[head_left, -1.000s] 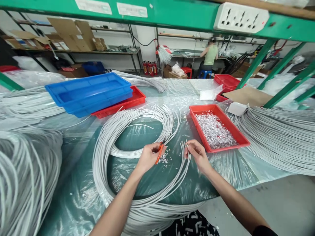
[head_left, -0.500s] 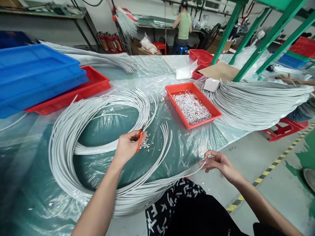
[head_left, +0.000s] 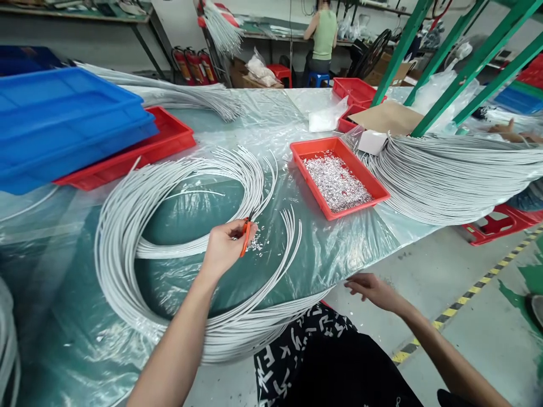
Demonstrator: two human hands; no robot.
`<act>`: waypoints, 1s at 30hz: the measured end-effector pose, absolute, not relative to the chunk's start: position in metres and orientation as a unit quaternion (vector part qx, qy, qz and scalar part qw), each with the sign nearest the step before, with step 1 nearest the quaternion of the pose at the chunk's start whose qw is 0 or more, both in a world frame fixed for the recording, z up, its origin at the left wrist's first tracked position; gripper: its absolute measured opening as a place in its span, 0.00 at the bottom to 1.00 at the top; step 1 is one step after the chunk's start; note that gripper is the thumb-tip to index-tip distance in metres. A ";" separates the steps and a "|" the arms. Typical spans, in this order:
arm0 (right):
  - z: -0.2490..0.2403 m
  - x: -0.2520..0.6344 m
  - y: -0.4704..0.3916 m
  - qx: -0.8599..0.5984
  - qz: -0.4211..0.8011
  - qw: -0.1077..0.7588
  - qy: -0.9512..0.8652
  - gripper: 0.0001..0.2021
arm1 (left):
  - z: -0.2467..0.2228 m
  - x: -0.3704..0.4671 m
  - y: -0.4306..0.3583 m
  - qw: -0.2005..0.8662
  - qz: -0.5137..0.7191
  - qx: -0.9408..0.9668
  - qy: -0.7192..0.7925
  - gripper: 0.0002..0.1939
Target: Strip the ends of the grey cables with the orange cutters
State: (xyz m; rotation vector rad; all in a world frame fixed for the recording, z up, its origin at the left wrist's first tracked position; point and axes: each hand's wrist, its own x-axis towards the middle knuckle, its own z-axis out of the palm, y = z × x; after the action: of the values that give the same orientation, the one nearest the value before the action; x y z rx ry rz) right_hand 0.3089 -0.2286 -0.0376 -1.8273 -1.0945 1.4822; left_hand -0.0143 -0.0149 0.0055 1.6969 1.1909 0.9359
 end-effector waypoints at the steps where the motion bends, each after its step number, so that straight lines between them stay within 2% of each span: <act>1: -0.026 0.312 -0.225 -0.676 0.532 0.225 -0.457 0.14 | 0.005 -0.014 -0.015 0.416 0.375 0.681 0.472 0.13; 4: 0.009 0.310 -0.209 -0.605 0.532 0.137 -0.576 0.14 | 0.004 -0.014 -0.014 0.405 0.374 0.693 0.464 0.15; 7: 0.026 0.290 -0.180 -0.573 0.468 0.162 -0.654 0.12 | 0.002 -0.015 -0.013 0.389 0.373 0.703 0.463 0.16; 11: 0.015 0.258 -0.127 -0.612 0.276 0.211 -0.710 0.10 | -0.001 -0.017 -0.012 0.357 0.373 0.720 0.464 0.18; 17: -0.010 0.242 -0.068 -0.660 0.151 0.132 -0.724 0.21 | -0.002 -0.020 -0.009 0.321 0.354 0.744 0.466 0.20; 22: -0.017 0.248 -0.060 -0.649 0.171 0.137 -0.728 0.19 | 0.001 -0.021 -0.011 0.290 0.338 0.763 0.468 0.18; 30: -0.034 0.253 -0.057 -0.625 0.255 0.257 -0.692 0.18 | 0.001 -0.019 -0.013 0.291 0.324 0.777 0.454 0.15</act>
State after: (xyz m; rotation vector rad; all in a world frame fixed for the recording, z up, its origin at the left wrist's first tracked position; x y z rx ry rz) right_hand 0.2525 -0.0570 -0.0340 -1.6944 -1.8761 0.6911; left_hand -0.0186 -0.0130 0.0011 2.0730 1.2113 0.8651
